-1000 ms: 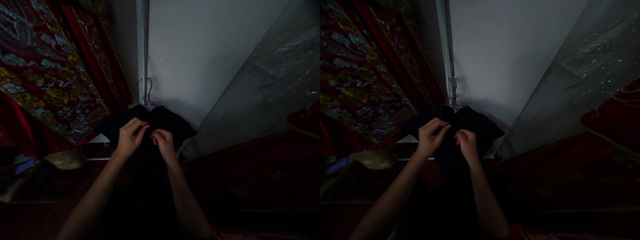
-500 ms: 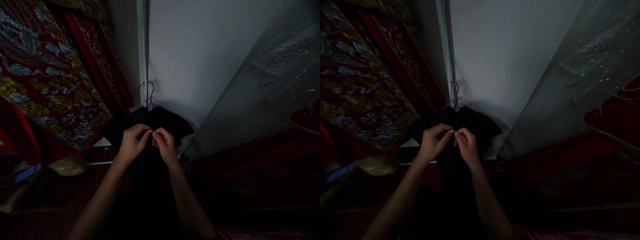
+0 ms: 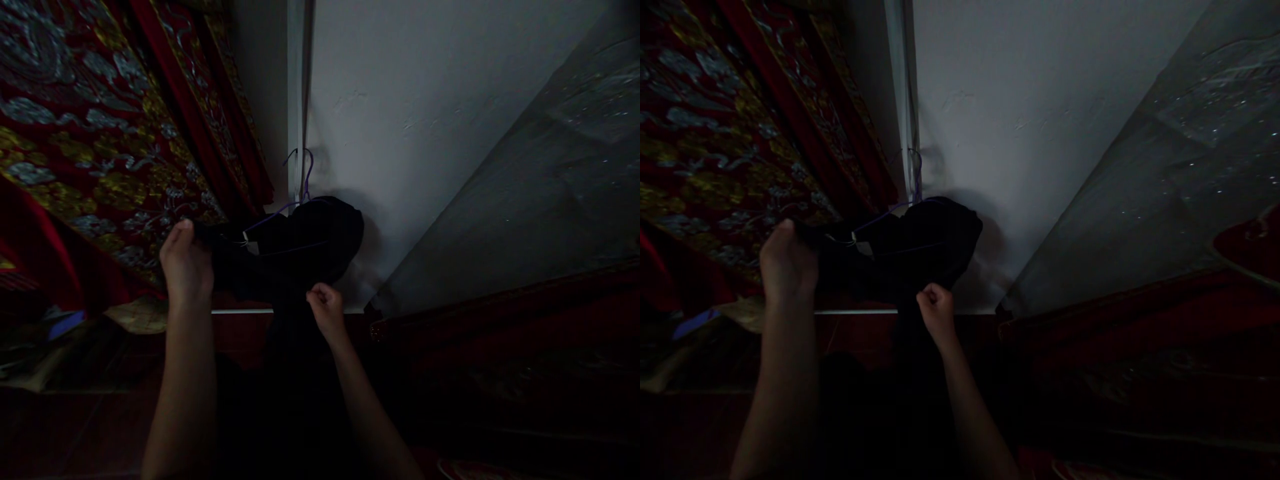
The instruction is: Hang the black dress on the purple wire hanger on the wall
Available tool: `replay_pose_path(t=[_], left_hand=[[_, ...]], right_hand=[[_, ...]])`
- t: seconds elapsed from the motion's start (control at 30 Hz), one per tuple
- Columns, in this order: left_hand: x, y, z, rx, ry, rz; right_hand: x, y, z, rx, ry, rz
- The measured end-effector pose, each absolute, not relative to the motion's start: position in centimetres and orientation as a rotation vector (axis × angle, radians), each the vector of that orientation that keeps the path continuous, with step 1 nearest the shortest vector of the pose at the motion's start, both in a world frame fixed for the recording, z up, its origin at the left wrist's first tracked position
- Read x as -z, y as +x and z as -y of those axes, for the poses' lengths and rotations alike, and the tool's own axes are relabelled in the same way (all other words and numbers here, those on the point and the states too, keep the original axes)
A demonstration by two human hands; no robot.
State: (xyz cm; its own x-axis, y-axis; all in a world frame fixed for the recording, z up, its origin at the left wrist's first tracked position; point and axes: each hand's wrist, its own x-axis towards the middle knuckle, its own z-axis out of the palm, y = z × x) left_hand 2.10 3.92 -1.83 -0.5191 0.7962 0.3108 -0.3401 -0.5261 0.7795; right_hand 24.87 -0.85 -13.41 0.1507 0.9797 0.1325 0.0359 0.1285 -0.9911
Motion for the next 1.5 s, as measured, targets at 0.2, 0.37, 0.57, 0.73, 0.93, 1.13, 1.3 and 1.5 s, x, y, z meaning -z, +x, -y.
replay_pose_path(t=[0.2,0.37,0.57,0.73,0.93,1.13,1.3,1.5], left_hand=[[12.1,0.4,-1.6,-1.784,0.296,-1.053],[14.7,3.9,0.1,-1.665,0.405,-0.995],[10.7,9.5,2.1,-1.489,1.004,-0.822],[8.8,12.8,4.1,-1.344,1.476,-0.794],[9.5,9.9,3.3,-1.337,1.599,-1.006],[15.7,6.6,4.9,-0.701,1.614,-0.943],[16.5,4.7,6.1,-0.465,1.745,-0.801],[14.7,5.0,4.9,-0.864,1.628,-0.949]], right_hand=[[13.2,24.6,3.1,-1.21,-1.105,1.263],[14.3,25.5,2.8,-1.278,-1.117,1.221],[14.8,26.3,3.2,-1.157,-1.042,1.367],[13.7,25.6,4.1,-1.235,-0.974,1.385],[12.3,25.4,4.7,-1.458,-1.136,1.389],[9.6,28.5,3.9,-1.277,-1.03,1.675],[5.4,30.9,1.0,-0.775,-0.941,1.655],[3.2,27.2,1.2,-0.965,-0.689,1.904]])
